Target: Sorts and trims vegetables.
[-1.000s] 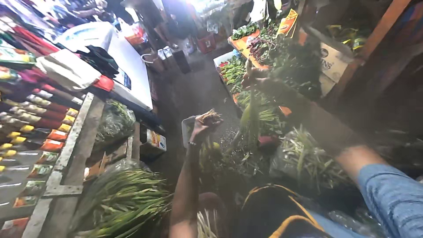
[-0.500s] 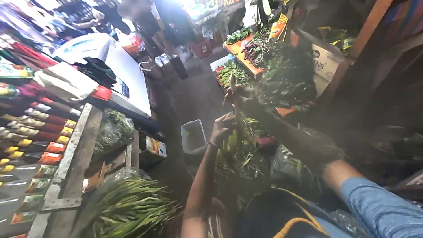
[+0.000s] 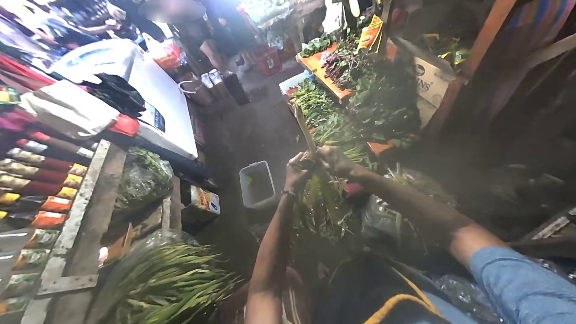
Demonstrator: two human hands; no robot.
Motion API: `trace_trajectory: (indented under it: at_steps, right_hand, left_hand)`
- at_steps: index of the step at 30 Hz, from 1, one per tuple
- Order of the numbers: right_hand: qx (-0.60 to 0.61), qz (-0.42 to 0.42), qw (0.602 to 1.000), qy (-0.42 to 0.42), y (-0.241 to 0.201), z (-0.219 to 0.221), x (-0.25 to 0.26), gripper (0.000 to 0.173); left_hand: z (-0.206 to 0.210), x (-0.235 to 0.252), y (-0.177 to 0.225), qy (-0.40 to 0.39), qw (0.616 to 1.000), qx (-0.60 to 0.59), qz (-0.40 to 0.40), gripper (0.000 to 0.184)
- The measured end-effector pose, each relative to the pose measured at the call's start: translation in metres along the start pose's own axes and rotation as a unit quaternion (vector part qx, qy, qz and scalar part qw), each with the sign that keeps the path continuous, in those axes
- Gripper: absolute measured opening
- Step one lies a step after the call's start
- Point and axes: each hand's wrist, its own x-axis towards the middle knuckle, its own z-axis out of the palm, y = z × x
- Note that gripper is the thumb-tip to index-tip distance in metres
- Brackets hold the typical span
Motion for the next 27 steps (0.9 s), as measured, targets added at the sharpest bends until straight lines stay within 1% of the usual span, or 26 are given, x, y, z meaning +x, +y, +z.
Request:
trace_trajectory:
  at_steps: [3, 4, 5, 6, 7, 9, 10, 11, 12, 13, 14, 15, 16, 17, 18, 19, 20, 21, 23, 24, 25, 26, 27]
  right_hand:
    - [-0.037, -0.059, 0.997, -0.031, 0.035, 0.003, 0.008, 0.009]
    - [-0.051, -0.072, 0.995, -0.045, 0.042, -0.003, 0.010, 0.008]
    - [-0.054, -0.070, 0.994, -0.070, 0.042, -0.016, 0.012, 0.011]
    - [-0.054, -0.072, 0.993, -0.071, 0.040, -0.030, 0.014, 0.012]
    - [-0.054, -0.092, 0.993, -0.041, 0.039, -0.044, 0.016, 0.010]
    - [-0.100, -0.171, 0.977, 0.081, 0.039, -0.070, 0.028, 0.005]
    - [-0.120, -0.181, 0.969, 0.120, 0.030, -0.090, 0.034, 0.007]
    - [-0.131, -0.165, 0.966, 0.151, 0.017, -0.113, 0.037, 0.009]
    - [-0.123, -0.111, 0.973, 0.160, -0.006, -0.141, 0.034, 0.016]
    - [-0.089, -0.061, 0.976, 0.191, -0.023, -0.167, 0.030, 0.021]
    - [-0.033, -0.032, 0.967, 0.251, -0.028, -0.187, 0.029, 0.024]
    - [0.049, -0.008, 0.946, 0.320, -0.026, -0.203, 0.028, 0.025]
    - [0.138, 0.004, 0.916, 0.377, -0.022, -0.214, 0.028, 0.024]
    - [0.210, -0.003, 0.893, 0.398, -0.017, -0.221, 0.026, 0.020]
    - [0.266, -0.010, 0.889, 0.373, -0.010, -0.219, 0.022, 0.021]
    - [0.305, -0.012, 0.898, 0.316, -0.001, -0.205, 0.017, 0.025]
    - [0.326, -0.011, 0.914, 0.243, 0.007, -0.182, 0.014, 0.026]
    - [0.324, -0.004, 0.932, 0.165, 0.008, -0.154, 0.010, 0.026]
    - [0.278, 0.039, 0.960, 0.001, -0.012, -0.102, 0.000, 0.027]
    - [0.271, 0.059, 0.959, -0.054, -0.026, -0.078, -0.005, 0.023]
    - [0.303, 0.061, 0.946, -0.102, -0.036, -0.061, -0.009, 0.019]
    - [0.356, 0.051, 0.923, -0.139, -0.040, -0.051, -0.010, 0.017]
    - [0.403, 0.040, 0.901, -0.154, -0.037, -0.044, -0.008, 0.016]
  left_hand:
    - [0.002, -0.001, -0.013, -0.022, 1.000, -0.007, 0.003, 0.033]
    - [0.002, -0.001, -0.018, -0.028, 1.000, -0.008, 0.002, 0.031]
    - [0.002, -0.002, -0.021, -0.031, 0.999, -0.008, 0.000, 0.029]
    - [0.003, -0.003, -0.025, -0.033, 0.999, -0.008, 0.000, 0.029]
    - [0.003, -0.005, -0.030, -0.035, 0.999, -0.009, -0.001, 0.030]
    - [0.003, -0.008, -0.040, -0.038, 0.999, -0.004, -0.003, 0.033]
    - [0.003, -0.009, -0.046, -0.039, 0.999, 0.001, -0.004, 0.034]
    - [0.003, -0.010, -0.051, -0.040, 0.999, 0.002, -0.005, 0.035]
    - [0.003, -0.013, -0.056, -0.044, 0.999, -0.007, -0.008, 0.035]
    - [0.003, -0.015, -0.060, -0.047, 0.999, -0.020, -0.010, 0.035]
    - [0.001, -0.018, -0.063, -0.053, 0.998, -0.041, -0.008, 0.034]
    - [-0.001, -0.020, -0.066, -0.063, 0.995, -0.076, -0.004, 0.032]
    - [-0.005, -0.021, -0.066, -0.080, 0.990, -0.115, 0.001, 0.029]
    - [-0.008, -0.021, -0.064, -0.104, 0.982, -0.155, 0.006, 0.027]
    - [-0.012, -0.020, -0.061, -0.133, 0.972, -0.191, 0.013, 0.025]
    - [-0.015, -0.019, -0.053, -0.163, 0.963, -0.216, 0.013, 0.023]
    - [-0.018, -0.016, -0.044, -0.190, 0.954, -0.231, 0.010, 0.021]
    - [-0.020, -0.013, -0.033, -0.215, 0.946, -0.241, 0.003, 0.021]
    - [-0.019, -0.004, -0.011, -0.245, 0.937, -0.247, -0.025, 0.023]
    - [-0.017, -0.001, -0.003, -0.250, 0.936, -0.245, -0.034, 0.027]
    - [-0.015, 0.001, 0.004, -0.252, 0.936, -0.244, -0.041, 0.035]
    - [-0.015, 0.004, 0.003, -0.259, 0.934, -0.242, -0.042, 0.047]
    - [-0.015, 0.007, -0.001, -0.250, 0.935, -0.249, -0.045, 0.045]
